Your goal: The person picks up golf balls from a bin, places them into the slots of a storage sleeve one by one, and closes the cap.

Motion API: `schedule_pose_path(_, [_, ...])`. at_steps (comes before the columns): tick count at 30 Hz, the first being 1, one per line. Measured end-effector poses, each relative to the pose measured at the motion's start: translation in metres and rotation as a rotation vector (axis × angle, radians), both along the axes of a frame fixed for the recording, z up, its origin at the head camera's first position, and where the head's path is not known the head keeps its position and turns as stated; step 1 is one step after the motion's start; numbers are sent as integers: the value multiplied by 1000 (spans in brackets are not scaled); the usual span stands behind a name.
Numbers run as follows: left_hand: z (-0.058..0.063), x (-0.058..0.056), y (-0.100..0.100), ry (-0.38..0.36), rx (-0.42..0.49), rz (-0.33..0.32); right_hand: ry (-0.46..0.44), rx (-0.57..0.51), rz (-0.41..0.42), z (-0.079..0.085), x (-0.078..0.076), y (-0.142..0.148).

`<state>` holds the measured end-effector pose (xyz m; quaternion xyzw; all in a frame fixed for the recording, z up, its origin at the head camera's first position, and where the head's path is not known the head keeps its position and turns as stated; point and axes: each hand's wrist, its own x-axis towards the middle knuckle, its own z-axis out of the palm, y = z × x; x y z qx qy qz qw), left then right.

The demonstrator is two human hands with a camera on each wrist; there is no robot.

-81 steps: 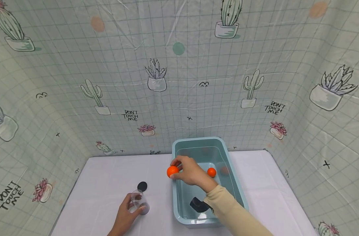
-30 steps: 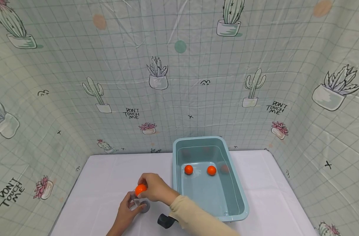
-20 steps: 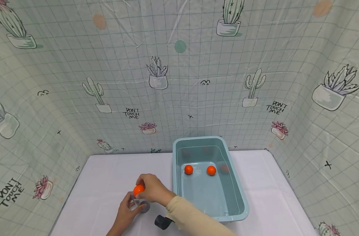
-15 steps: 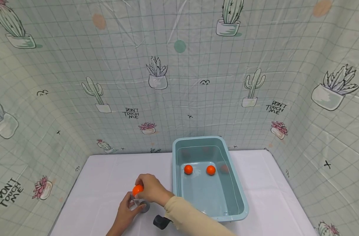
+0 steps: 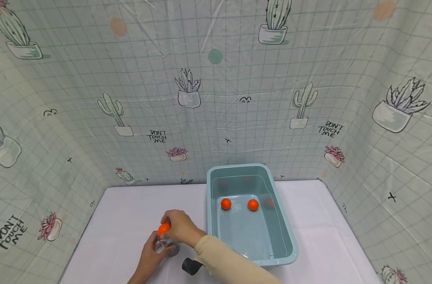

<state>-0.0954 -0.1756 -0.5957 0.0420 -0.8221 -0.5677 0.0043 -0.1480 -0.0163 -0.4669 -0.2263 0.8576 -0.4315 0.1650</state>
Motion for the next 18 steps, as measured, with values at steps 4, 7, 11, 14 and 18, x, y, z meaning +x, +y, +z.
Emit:
schedule_pose_path(4, [-1,0,0,9,0,-3,-4,6,11,0,-1,0])
schedule_pose_path(7, [-3,-1,-1,18,30,-1,-1,8,34,2,-1,2])
schedule_pose_path(11, [-4,-1,-1,40,55,0,5,-20,56,5,-4,9])
schedule_pose_path(14, [-4,-1,-1,52,44,-3,8,-65,63,7,-9,18])
schedule_pose_path(18, [-4,-2,0,38,19,4,-16,-117,60,12,-20,36])
